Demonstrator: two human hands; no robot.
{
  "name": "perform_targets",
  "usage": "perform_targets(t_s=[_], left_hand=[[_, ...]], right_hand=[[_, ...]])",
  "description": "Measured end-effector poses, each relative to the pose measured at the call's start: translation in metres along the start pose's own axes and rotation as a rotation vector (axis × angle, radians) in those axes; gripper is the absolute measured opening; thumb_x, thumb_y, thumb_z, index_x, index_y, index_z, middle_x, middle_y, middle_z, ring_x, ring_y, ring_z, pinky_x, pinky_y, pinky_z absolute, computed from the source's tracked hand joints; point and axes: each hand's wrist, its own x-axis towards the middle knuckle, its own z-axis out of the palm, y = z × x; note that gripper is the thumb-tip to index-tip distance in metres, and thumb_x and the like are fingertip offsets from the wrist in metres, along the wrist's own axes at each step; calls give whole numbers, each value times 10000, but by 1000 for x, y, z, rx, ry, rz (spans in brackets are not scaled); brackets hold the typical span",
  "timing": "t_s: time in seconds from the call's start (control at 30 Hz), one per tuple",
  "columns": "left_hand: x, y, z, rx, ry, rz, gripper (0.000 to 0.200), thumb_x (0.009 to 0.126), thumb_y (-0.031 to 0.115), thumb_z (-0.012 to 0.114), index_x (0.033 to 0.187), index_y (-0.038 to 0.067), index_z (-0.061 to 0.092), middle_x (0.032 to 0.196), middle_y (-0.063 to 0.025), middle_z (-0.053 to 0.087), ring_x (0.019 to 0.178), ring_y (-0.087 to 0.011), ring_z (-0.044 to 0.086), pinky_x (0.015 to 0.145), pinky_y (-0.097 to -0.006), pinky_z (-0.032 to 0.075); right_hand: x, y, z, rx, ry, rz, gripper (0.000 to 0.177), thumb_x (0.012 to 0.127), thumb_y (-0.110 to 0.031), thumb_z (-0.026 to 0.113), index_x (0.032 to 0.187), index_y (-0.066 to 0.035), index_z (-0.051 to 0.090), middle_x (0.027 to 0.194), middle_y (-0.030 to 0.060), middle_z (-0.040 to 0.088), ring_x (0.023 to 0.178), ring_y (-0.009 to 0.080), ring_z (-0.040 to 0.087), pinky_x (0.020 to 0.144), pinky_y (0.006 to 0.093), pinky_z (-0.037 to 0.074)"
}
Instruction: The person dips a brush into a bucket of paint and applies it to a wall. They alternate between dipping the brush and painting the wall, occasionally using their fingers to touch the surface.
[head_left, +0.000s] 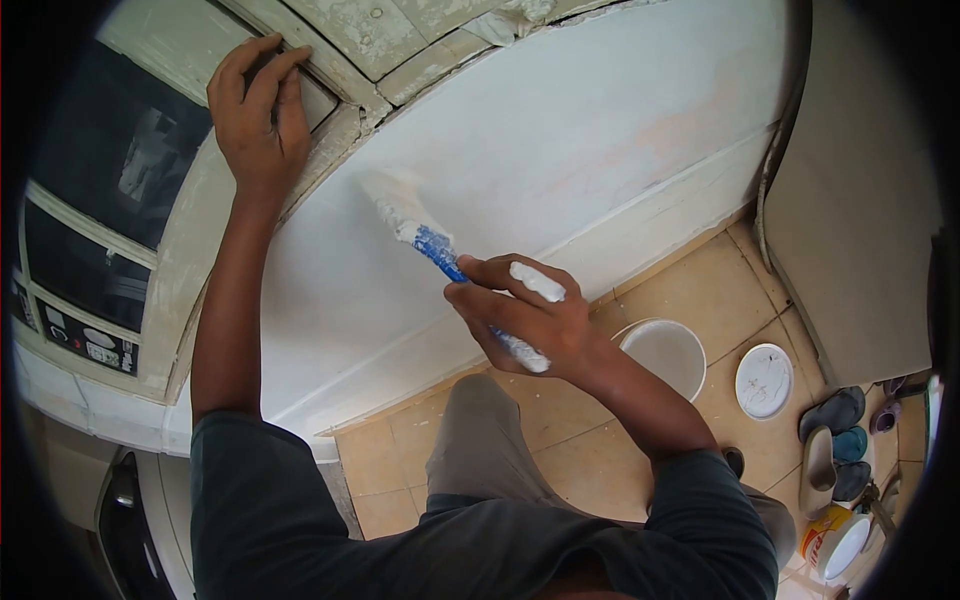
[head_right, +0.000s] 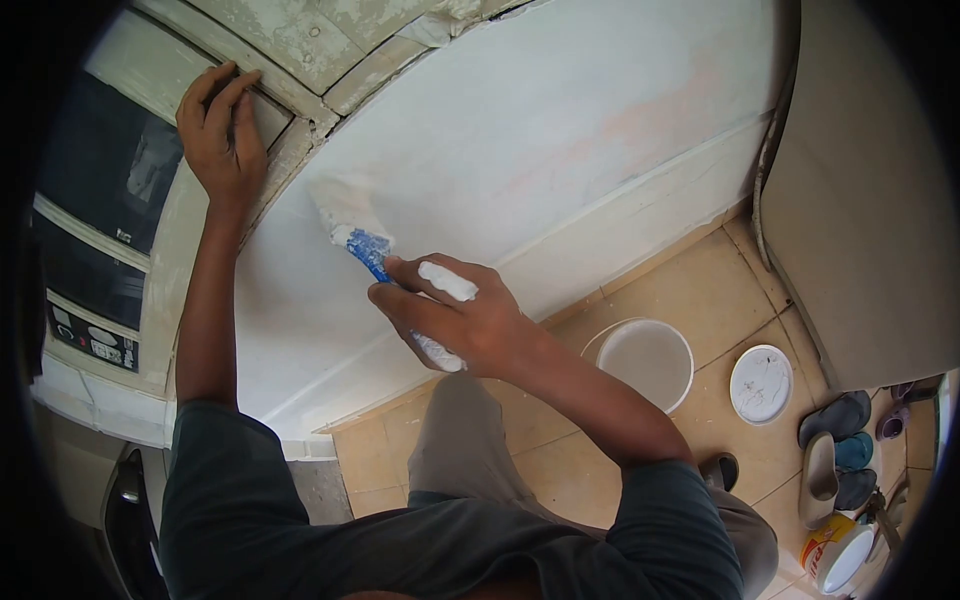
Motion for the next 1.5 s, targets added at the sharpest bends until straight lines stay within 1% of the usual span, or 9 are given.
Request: perform_targets(t_s=[0.2, 0.47, 0.73, 0.9, 1.07, 1.2, 1.3, 1.4, 1.5], left_hand=[[2, 5, -2, 14, -25, -31, 185, 895, 23, 614, 1018, 75, 742, 1176, -94, 618, 1167, -267, 532, 964, -367, 448], [2, 7, -2, -12, -16, -47, 209, 900, 4, 600, 1041, 74, 736, 1184, -107, 629, 1170, -276, 552, 1004, -377, 415], [-1, 7, -7, 35, -75, -74, 208, 894, 11, 606, 1041, 80, 735, 1205, -99, 612, 1206, -280, 518, 1014, -387, 413], [0, 6, -3, 23, -69, -78, 212, 902, -16, 583, 1055, 39, 720, 1252, -131, 592, 1224, -310, 510, 1040, -412, 394], [-1, 6, -6, 60, -91, -72, 219, 954, 19, 551, 1118, 36, 695, 1269, -132, 578, 1243, -309, 496, 1049, -402, 384], [-1, 7, -4, 63, -98, -82, 236, 932, 13, 558, 1109, 52, 709, 1272, -131, 585, 1249, -326, 494, 1058, -427, 380], [0, 2, -5, 69, -107, -53, 250, 950, 41, 546, 1136, 69, 710, 1264, -120, 602, 1236, -300, 512, 1046, -406, 389], [-2, -15, -5, 135, -139, 28, 249, 970, 77, 546, 1159, 75, 708, 1248, -105, 637, 1199, -281, 561, 1038, -384, 408], [-6, -33, -2, 164, -171, 37, 263, 981, 103, 538, 1174, 128, 715, 1249, -83, 650, 1215, -223, 568, 1023, -330, 421]], right_hand=[[23, 41, -27, 238, 29, 273, 103, 820, 35, 707, 920, 9, 714, 884, 184, 724, 758, 224, 717, 661, 277, 550], [52, 104, -157, -271, 414, 204, 97, 908, -50, 693, 972, 18, 720, 812, 70, 713, 738, 114, 675, 689, 237, 531], [39, 146, -224, -712, 632, 55, 98, 884, -14, 698, 974, -14, 735, 809, 85, 723, 746, 137, 701, 678, 253, 535], [21, 101, -135, -541, 282, 99, 306, 758, 117, 697, 1027, -30, 682, 903, 163, 707, 760, 271, 709, 665, 300, 544], [-9, 37, -57, -96, 15, 50, 190, 779, 44, 734, 952, -29, 706, 948, 156, 719, 752, 279, 703, 676, 351, 571], [-21, 21, -77, 241, -44, 329, 174, 819, -12, 738, 990, -37, 716, 948, 148, 721, 772, 267, 700, 672, 317, 556], [-15, 24, -141, 155, -48, 470, 103, 846, -2, 719, 948, -10, 716, 850, 129, 702, 689, 178, 655, 616, 279, 493], [-21, 17, -211, 19, -129, 922, 71, 848, -34, 708, 897, 14, 725, 827, 82, 706, 723, 119, 654, 661, 280, 525], [-48, 24, -240, -369, -392, 1285, 161, 790, -147, 728, 902, -33, 743, 832, 97, 717, 744, 188, 685, 682, 313, 542]])
